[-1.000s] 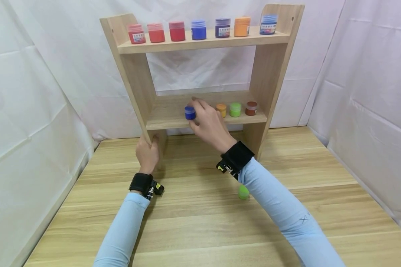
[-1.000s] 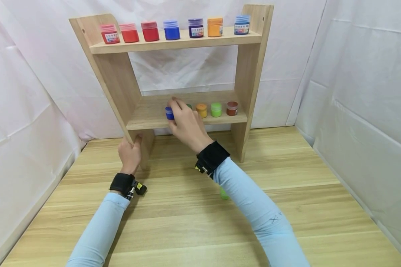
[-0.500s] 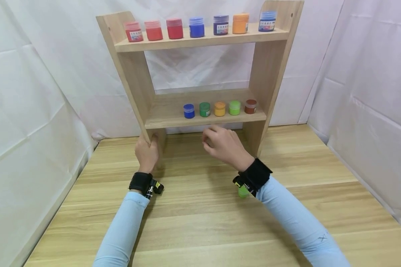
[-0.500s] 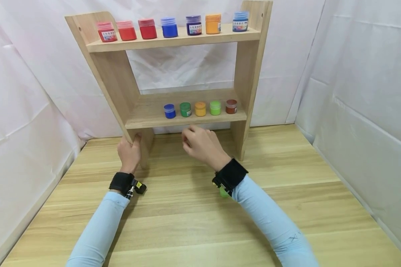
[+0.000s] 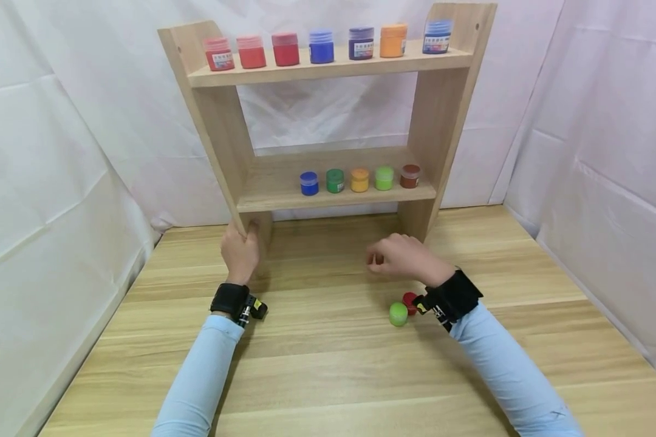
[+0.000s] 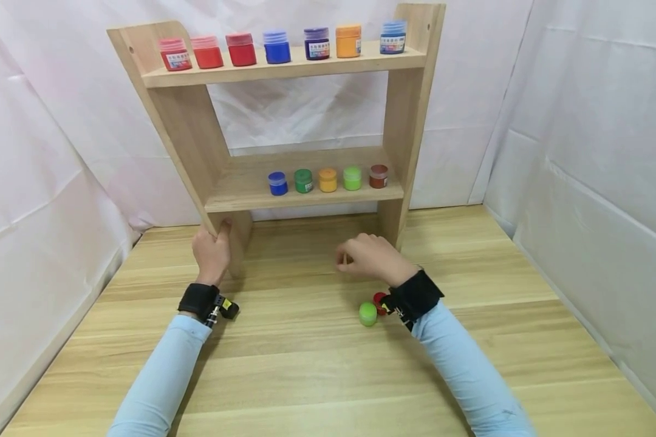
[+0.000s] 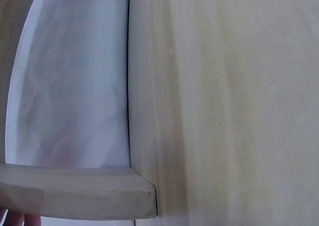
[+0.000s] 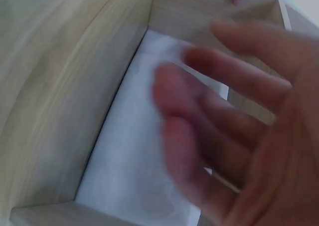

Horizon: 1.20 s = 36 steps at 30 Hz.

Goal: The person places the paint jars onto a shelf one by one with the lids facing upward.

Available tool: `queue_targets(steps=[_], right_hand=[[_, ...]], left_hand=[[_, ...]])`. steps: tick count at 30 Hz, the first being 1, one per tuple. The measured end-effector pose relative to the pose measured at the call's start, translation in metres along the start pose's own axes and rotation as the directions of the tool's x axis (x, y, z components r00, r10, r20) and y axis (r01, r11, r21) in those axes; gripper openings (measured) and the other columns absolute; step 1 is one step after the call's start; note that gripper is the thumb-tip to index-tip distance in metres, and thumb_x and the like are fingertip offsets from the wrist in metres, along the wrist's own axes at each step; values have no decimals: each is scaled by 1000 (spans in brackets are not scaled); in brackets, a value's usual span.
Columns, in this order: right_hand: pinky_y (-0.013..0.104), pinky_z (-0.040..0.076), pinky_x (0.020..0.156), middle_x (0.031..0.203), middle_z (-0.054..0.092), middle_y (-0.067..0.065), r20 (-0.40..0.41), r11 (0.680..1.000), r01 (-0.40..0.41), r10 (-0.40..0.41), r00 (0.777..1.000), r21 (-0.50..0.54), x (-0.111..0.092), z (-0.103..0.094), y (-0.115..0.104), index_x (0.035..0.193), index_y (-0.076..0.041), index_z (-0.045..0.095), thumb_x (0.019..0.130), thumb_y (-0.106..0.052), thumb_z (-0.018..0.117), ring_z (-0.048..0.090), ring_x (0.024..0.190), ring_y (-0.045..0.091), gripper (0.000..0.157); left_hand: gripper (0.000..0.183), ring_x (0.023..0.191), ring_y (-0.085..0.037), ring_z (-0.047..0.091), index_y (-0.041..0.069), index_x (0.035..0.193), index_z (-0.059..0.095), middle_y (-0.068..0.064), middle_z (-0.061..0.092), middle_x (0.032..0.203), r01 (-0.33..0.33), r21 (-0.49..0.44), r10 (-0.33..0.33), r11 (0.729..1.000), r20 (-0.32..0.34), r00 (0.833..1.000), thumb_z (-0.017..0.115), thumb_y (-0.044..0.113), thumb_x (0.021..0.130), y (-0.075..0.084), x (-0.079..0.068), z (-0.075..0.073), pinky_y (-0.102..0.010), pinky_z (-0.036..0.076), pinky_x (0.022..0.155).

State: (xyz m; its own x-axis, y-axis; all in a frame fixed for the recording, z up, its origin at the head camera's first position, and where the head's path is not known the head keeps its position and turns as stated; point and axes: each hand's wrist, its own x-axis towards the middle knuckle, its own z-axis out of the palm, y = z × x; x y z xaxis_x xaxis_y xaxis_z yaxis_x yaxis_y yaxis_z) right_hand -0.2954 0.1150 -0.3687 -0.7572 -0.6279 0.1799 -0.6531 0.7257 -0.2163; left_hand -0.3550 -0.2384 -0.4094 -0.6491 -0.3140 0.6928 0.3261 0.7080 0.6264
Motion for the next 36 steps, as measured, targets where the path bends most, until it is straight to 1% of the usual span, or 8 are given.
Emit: queue_targets(steps=[2,5,10,18,24,28,32,36], right_hand=[[25,45,55,77,59,-12,107,998,-10,3,994,66,-5,-1,5,93,-22,69,87,-35,65,55,66,6,15],[27,46,61,84,61,-7,243,986,-43,2,970,163,-12,-1,14,104,-16,68,87,-38,66,57,72,9,28],[29,46,67,87,62,-5,361,969,-102,14,933,224,-18,-1,26,108,-14,67,81,-44,71,57,79,11,40],[31,45,70,89,63,-2,461,952,-183,52,886,246,-20,-4,29,105,-15,66,71,-42,79,57,82,13,45],[32,47,71,96,63,5,518,917,-221,18,855,333,-21,-2,29,105,-12,67,69,-34,82,57,87,17,45],[32,48,68,94,63,6,546,897,-246,6,838,368,-22,2,28,99,-8,67,68,-28,83,58,83,17,41],[30,48,67,92,64,6,561,882,-273,12,828,384,-22,6,27,97,-5,67,67,-23,84,58,81,17,39],[29,48,67,95,64,11,560,877,-271,2,828,397,-22,8,27,98,-4,67,66,-21,84,57,82,18,40]], left_hand=[[32,57,-24,42,8,78,48,-8,44,65,2,-2,-2,1000,-4,1000,57,34,93,0,0,-1,-38,31,53],[30,61,-25,46,7,80,51,-8,48,68,8,-2,-8,1000,-6,1000,58,33,93,-1,-1,-2,-39,34,55],[29,65,-25,50,6,84,53,-8,52,72,14,-2,-14,1000,2,1000,57,33,93,-1,-1,-1,-39,36,57],[32,56,-24,43,8,80,49,-8,46,66,9,-1,-9,1000,0,1000,55,36,94,0,1,-3,-37,32,50],[33,55,-24,42,8,75,46,-8,44,63,3,10,-3,1000,-17,1000,56,35,93,0,3,-2,-37,31,50],[35,55,-24,40,9,73,44,-8,42,62,2,13,-2,1000,-17,1000,57,34,93,1,3,0,-37,29,51],[35,54,-24,39,9,73,44,-8,40,61,-2,9,3,1000,-10,1000,57,33,93,1,2,0,-37,28,50],[34,54,-23,40,9,73,44,-8,41,62,0,12,0,1000,-5,1000,57,33,94,0,1,0,-37,29,50]])
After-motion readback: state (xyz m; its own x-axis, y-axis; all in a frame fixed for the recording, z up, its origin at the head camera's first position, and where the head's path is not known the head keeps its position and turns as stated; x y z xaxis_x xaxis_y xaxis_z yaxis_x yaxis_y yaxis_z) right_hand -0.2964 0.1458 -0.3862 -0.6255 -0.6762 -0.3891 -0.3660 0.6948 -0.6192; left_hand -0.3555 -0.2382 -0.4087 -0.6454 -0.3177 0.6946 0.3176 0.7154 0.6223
